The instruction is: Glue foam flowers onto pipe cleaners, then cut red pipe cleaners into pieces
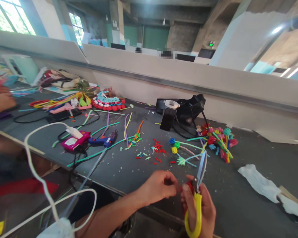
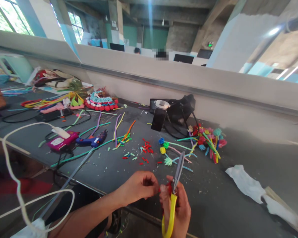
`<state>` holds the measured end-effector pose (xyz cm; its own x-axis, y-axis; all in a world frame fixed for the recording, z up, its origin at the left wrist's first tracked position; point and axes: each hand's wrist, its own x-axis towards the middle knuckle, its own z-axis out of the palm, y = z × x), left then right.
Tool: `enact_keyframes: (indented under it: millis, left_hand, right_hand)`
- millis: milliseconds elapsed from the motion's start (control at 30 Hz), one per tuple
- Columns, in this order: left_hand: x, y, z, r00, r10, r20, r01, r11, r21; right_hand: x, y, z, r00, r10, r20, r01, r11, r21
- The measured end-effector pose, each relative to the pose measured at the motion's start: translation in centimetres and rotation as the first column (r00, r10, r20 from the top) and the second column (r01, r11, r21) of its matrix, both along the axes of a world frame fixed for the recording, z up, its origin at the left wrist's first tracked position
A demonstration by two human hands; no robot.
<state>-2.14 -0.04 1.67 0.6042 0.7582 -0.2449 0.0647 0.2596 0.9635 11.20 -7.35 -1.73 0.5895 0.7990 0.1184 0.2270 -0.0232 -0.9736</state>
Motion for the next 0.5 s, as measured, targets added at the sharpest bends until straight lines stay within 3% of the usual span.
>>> enact_keyframes:
  millis: [100,267,500]
  left_hand:
    - [-0.14,-0.16,-0.14,0.995,-0.036,-0.096,0.051,0.986,0.16]
    - [-0.37,-0.28,0.5,0.977,-0.015,-0.212,0.086,0.941,0.328]
    - [-0.12,-0.78,0.65,0.964,0.075,-0.254,0.072,0.849,0.523]
  right_hand:
    - [0.23,0.15,0.2,0.999,-0.009,-0.035,0.008,0.999,-0.038]
    - [0.59,0.48,0.35,0.988,-0.022,0.154,0.027,0.999,-0.034]
    - [0.66,0.82,0.16,0.947,-0.069,0.314,0.071,0.997,0.005]
